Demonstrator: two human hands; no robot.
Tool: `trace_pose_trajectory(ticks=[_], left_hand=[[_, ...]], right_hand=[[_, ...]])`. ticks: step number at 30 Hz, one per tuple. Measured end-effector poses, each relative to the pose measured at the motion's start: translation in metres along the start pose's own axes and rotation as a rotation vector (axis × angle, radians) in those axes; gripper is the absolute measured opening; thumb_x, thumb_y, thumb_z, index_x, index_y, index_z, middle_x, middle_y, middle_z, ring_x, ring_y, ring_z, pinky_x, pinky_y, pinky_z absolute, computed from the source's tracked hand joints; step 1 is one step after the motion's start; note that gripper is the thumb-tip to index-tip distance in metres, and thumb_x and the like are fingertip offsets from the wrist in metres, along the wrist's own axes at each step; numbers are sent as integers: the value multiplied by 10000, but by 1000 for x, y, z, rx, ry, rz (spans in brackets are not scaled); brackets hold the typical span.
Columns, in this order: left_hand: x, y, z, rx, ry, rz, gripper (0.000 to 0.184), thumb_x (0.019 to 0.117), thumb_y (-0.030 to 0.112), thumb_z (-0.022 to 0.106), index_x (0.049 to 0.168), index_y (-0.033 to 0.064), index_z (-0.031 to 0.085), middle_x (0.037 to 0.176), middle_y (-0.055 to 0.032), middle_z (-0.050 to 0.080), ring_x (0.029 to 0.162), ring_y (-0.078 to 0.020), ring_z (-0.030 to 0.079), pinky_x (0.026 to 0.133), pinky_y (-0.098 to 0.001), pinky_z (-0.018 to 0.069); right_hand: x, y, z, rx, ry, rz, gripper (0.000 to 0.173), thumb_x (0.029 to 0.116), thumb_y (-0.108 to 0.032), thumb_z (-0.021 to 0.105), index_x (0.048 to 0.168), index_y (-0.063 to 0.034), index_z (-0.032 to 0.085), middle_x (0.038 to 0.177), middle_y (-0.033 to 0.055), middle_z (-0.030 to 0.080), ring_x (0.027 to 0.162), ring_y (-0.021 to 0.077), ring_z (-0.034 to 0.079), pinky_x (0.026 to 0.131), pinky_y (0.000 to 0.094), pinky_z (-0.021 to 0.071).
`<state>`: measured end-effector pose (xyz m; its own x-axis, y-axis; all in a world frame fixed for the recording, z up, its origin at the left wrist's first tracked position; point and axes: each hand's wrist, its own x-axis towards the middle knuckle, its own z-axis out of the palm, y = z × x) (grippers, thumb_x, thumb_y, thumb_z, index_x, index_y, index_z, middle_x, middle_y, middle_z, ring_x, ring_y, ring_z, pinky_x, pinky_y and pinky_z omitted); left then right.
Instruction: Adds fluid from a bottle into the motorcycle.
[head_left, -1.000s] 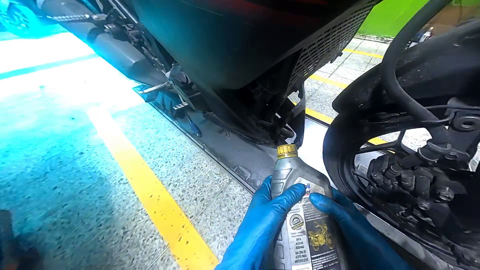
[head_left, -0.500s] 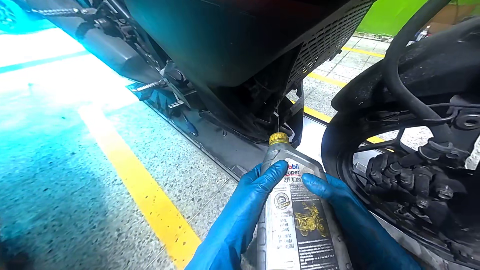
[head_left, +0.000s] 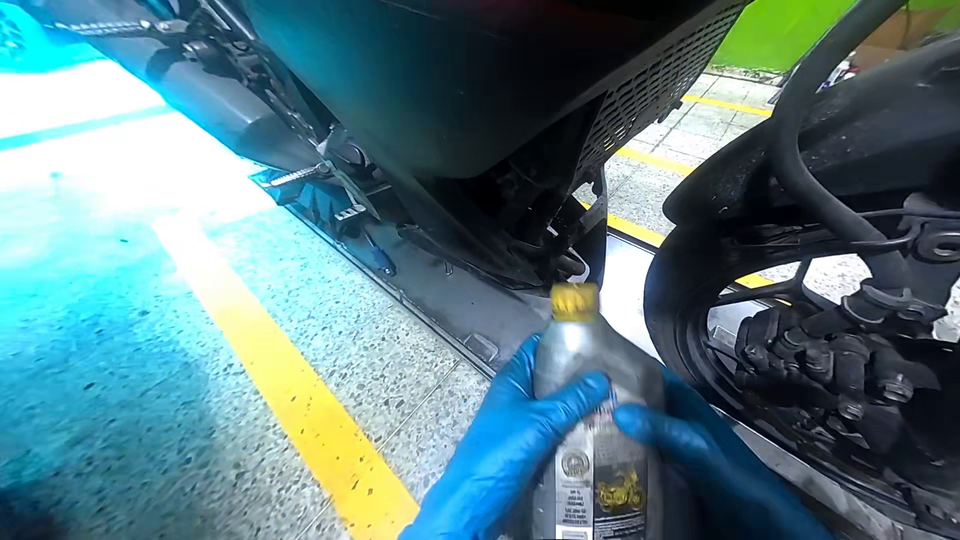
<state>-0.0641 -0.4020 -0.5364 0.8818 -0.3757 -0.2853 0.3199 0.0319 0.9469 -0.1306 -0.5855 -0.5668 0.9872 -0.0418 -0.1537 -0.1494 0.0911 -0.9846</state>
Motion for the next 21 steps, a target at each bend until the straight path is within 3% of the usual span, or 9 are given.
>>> trace_pose_trajectory(ticks=[2,4,8,13,21], left_hand=[[-1,-9,-1,126,-105,68,546,717,153,892,1188,73,627,997,-15,747,922,-111,732,831,-286,626],[-1,-19,1,195,-203,110,589,706,136,908,1215,76,618,1056,19,733,992,-64,706,896,-254,598],[-1,-34,11,191,-297,80,589,725,105,896,1227,49,593,1071,5,724,1006,-59,698,913,-253,588],[3,-41,20,238,-359,46,633,719,123,904,1254,51,573,1094,6,715,1027,-54,688,931,-250,578],[3,-41,22,251,-360,32,655,726,138,901,1275,51,554,1109,-1,708,1038,-53,684,934,-245,575]], right_hand=[[-8,20,-10,-123,-4,-101,688,790,-420,833,1303,-50,565,1125,-3,707,1030,72,683,902,291,591],[-17,32,-19,-205,10,-147,746,769,-431,851,1322,-22,563,1154,-7,699,1056,43,667,925,265,577],[-34,40,-32,-166,34,-91,687,759,-280,870,1308,0,565,1163,18,695,1063,61,667,946,273,570],[-46,51,-42,-176,50,-78,733,791,-345,849,1348,12,533,1188,32,685,1084,68,657,960,285,561],[-50,57,-40,-85,64,-85,726,814,-311,835,1363,19,493,1204,20,679,1100,62,654,979,279,556]])
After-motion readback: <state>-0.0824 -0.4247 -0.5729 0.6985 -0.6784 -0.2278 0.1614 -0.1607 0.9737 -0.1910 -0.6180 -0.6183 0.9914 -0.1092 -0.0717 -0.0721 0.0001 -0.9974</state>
